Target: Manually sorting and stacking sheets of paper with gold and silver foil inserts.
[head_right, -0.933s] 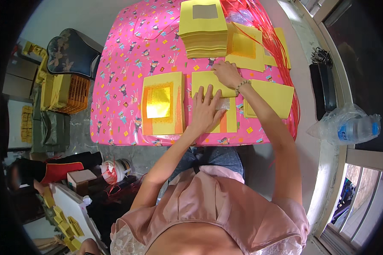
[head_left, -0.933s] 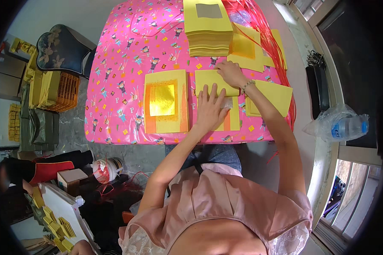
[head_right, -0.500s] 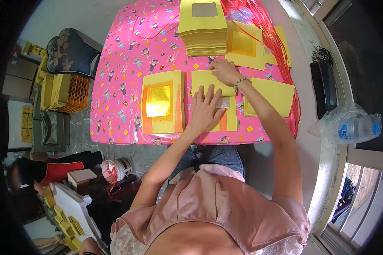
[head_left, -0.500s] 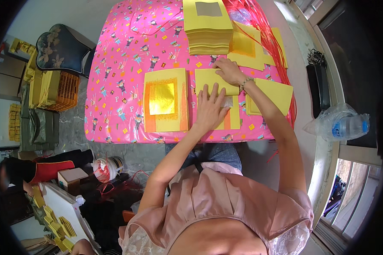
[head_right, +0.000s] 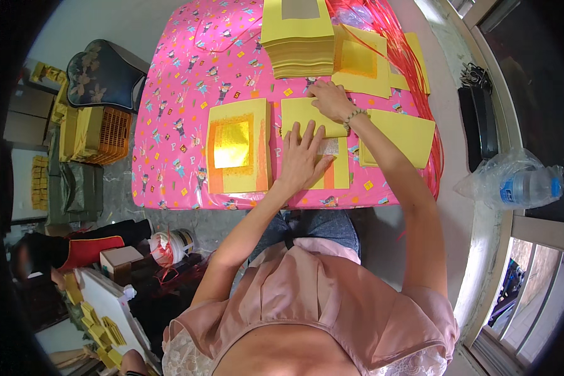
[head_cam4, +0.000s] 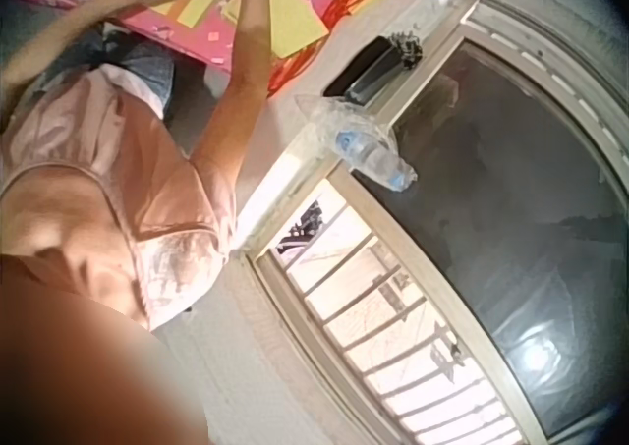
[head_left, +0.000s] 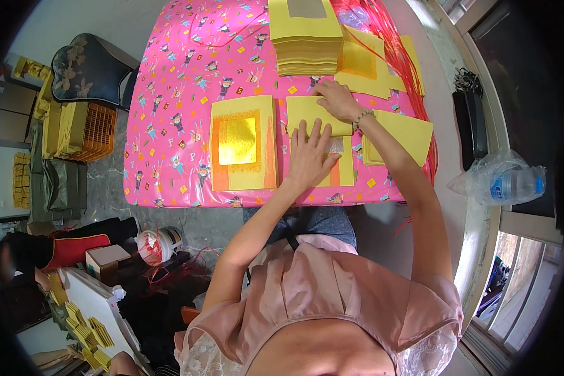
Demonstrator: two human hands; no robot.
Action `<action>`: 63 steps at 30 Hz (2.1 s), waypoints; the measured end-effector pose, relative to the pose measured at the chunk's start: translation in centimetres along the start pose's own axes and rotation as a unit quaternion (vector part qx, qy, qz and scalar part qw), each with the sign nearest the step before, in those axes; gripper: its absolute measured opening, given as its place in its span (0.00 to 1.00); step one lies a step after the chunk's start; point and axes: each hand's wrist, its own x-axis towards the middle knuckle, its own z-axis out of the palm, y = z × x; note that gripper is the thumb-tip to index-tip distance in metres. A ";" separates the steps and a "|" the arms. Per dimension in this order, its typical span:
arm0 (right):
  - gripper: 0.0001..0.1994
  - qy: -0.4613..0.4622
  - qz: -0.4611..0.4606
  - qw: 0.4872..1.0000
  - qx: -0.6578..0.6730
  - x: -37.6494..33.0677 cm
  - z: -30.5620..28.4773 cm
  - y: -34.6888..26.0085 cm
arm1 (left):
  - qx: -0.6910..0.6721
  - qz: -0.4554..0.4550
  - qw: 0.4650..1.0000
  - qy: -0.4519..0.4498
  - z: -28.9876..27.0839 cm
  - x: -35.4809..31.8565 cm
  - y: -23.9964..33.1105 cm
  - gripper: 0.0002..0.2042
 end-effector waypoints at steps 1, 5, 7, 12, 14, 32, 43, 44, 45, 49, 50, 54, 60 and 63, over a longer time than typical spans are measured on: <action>0.12 0.000 0.000 1.000 0.000 0.0 -0.1 -0.1 | 0.000 0.000 1.000 -0.001 0.0 0.0 0.0 0.34; 0.14 -0.023 0.015 1.000 -0.004 0.0 -0.3 -0.5 | 0.007 0.003 1.000 -0.005 0.1 -0.2 0.1 0.34; 0.14 -0.025 0.019 0.999 -0.010 -0.1 -0.2 -0.5 | 0.010 0.006 1.000 -0.007 0.2 -0.3 0.1 0.35; 0.14 0.055 -0.014 0.998 0.020 -0.3 -1.6 -0.8 | -0.003 0.011 1.000 0.004 0.5 -0.3 0.2 0.35; 0.14 0.086 -0.029 0.996 0.003 -1.4 -3.8 -2.7 | -0.004 0.009 1.000 0.005 0.7 -0.5 0.0 0.35; 0.14 0.120 0.022 0.989 -0.083 -13.4 2.6 -6.8 | -0.021 0.015 1.000 -0.014 0.8 -0.5 -0.7 0.33; 0.19 0.154 0.026 0.978 -0.140 -13.2 4.1 -5.7 | -0.050 0.008 0.999 -0.011 0.5 -1.1 -1.6 0.35; 0.20 0.173 0.021 0.974 -0.145 -13.4 4.4 -5.7 | -0.033 0.002 0.999 -0.015 0.3 -1.2 -1.7 0.36; 0.20 0.173 0.022 0.974 -0.144 -13.5 4.5 -5.6 | -0.017 -0.004 1.000 -0.019 0.2 -1.2 -1.7 0.37; 0.23 0.155 0.042 0.983 -0.090 -13.6 3.0 -7.1 | -0.022 -0.006 0.999 -0.030 0.1 -1.2 -1.9 0.37; 0.24 0.155 0.044 0.984 -0.072 -13.6 2.8 -7.3 | -0.021 0.002 0.999 -0.030 0.1 -1.2 -2.0 0.37; 0.25 0.196 -0.011 0.965 -0.173 -13.4 4.6 -7.1 | -0.024 0.012 0.999 -0.035 0.2 -1.2 -2.2 0.38; 0.27 0.155 0.043 0.979 -0.124 -14.6 7.0 -7.1 | -0.021 0.001 0.999 -0.034 -0.2 -1.2 -1.8 0.39; 0.27 0.167 0.052 0.981 -0.082 -14.7 7.2 -7.1 | 0.001 0.009 0.999 -0.037 -0.5 -1.1 -1.3 0.37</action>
